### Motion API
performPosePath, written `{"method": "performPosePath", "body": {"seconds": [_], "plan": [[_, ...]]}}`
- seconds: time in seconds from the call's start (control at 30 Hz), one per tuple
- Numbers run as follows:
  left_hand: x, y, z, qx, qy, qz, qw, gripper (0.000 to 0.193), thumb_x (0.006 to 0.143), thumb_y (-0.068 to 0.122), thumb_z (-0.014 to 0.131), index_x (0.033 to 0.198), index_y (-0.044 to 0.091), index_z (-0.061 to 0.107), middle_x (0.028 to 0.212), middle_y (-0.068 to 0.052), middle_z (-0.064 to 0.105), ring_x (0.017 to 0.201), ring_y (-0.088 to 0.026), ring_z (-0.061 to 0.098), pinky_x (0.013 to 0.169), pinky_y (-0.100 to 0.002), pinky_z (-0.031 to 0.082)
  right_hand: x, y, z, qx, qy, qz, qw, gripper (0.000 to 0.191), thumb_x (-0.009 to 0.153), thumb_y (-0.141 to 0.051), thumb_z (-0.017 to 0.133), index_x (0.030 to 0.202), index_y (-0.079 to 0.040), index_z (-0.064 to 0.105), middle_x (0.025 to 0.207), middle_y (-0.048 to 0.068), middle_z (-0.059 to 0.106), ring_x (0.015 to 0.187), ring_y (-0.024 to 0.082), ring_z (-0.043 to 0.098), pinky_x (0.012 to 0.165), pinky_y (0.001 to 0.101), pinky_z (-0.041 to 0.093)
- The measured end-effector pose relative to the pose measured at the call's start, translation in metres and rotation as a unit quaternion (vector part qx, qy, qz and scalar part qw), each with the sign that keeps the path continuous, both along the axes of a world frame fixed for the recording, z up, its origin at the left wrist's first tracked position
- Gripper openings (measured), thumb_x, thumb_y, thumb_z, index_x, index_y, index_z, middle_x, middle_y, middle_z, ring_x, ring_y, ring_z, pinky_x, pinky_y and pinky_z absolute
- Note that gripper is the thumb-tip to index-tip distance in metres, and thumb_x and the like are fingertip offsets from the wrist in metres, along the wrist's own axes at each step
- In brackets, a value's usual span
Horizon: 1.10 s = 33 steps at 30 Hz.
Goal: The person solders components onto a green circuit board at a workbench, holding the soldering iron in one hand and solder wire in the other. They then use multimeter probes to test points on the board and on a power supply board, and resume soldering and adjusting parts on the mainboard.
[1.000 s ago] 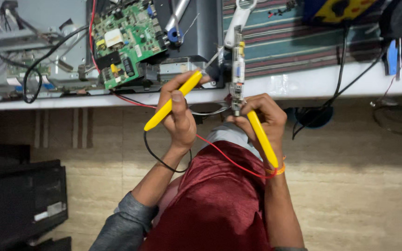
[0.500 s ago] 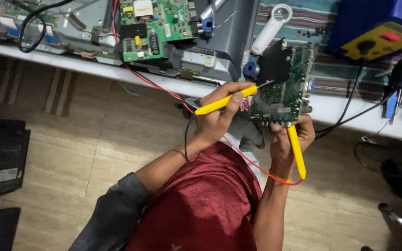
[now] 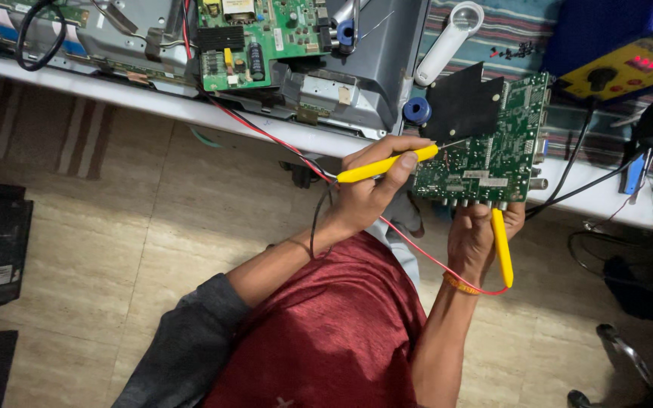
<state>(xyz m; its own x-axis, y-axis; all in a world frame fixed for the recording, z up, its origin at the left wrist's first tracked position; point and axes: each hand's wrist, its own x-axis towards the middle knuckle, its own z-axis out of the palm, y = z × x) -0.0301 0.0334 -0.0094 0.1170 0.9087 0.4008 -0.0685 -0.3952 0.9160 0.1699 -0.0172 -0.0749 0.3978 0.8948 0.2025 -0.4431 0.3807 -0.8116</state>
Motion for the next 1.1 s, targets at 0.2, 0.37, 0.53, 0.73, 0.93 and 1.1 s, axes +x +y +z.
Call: {"method": "performPosePath", "body": {"seconds": [0.2,0.37,0.53,0.73,0.93,1.1], "plan": [[0.008,0.001,-0.003,0.003,-0.01,-0.001,1.0,0.026,0.11,0.022,0.056,0.12,0.001,0.069,0.112,-0.008,0.076,0.103,-0.017,0.074,0.094,-0.029,0.058,-0.002,0.0,0.005,-0.004,0.006,-0.007,1.0,0.047,0.087,-0.018,0.093,0.122,-0.009,0.064,0.108,0.0,0.068,0.097,0.013,0.067,0.086,0.0273,0.055],[0.01,-0.003,-0.004,0.007,-0.018,-0.006,1.0,0.026,0.111,0.023,0.055,0.12,0.002,0.07,0.112,-0.008,0.076,0.103,-0.016,0.075,0.093,-0.028,0.059,-0.002,0.0,0.004,-0.007,0.003,-0.014,1.0,0.039,0.09,-0.011,0.089,0.121,-0.009,0.065,0.111,0.001,0.068,0.097,0.013,0.068,0.088,0.027,0.057],[0.013,-0.005,-0.005,0.0,-0.011,-0.006,1.0,0.026,0.11,0.023,0.056,0.12,0.002,0.07,0.111,-0.007,0.076,0.102,-0.016,0.075,0.091,-0.028,0.059,0.001,-0.002,0.001,-0.008,0.016,-0.012,1.0,0.039,0.091,-0.007,0.088,0.122,-0.009,0.064,0.108,0.001,0.068,0.097,0.012,0.067,0.084,0.0246,0.055],[0.013,-0.004,-0.006,-0.003,-0.006,-0.012,1.0,0.026,0.11,0.022,0.056,0.119,0.003,0.071,0.11,-0.007,0.077,0.101,-0.015,0.076,0.09,-0.028,0.059,0.002,-0.002,-0.003,0.0,0.013,-0.011,1.0,0.042,0.09,-0.01,0.089,0.123,-0.009,0.065,0.108,0.001,0.068,0.096,0.012,0.067,0.083,0.0244,0.055],[0.015,-0.004,-0.007,-0.008,-0.008,-0.005,1.0,0.027,0.111,0.023,0.056,0.12,0.002,0.07,0.111,-0.008,0.076,0.102,-0.016,0.075,0.091,-0.028,0.059,0.003,-0.002,-0.003,0.001,0.014,-0.01,1.0,0.044,0.089,-0.011,0.091,0.123,-0.009,0.065,0.113,0.0,0.068,0.098,0.012,0.067,0.085,0.0251,0.055],[0.014,-0.004,-0.009,-0.005,-0.004,-0.007,1.0,0.028,0.111,0.024,0.056,0.12,0.002,0.07,0.111,-0.008,0.076,0.101,-0.015,0.075,0.09,-0.027,0.059,0.002,-0.002,-0.003,0.001,0.021,-0.008,1.0,0.043,0.089,-0.01,0.09,0.123,-0.009,0.065,0.113,0.001,0.069,0.1,0.013,0.068,0.089,0.0272,0.057]]}}
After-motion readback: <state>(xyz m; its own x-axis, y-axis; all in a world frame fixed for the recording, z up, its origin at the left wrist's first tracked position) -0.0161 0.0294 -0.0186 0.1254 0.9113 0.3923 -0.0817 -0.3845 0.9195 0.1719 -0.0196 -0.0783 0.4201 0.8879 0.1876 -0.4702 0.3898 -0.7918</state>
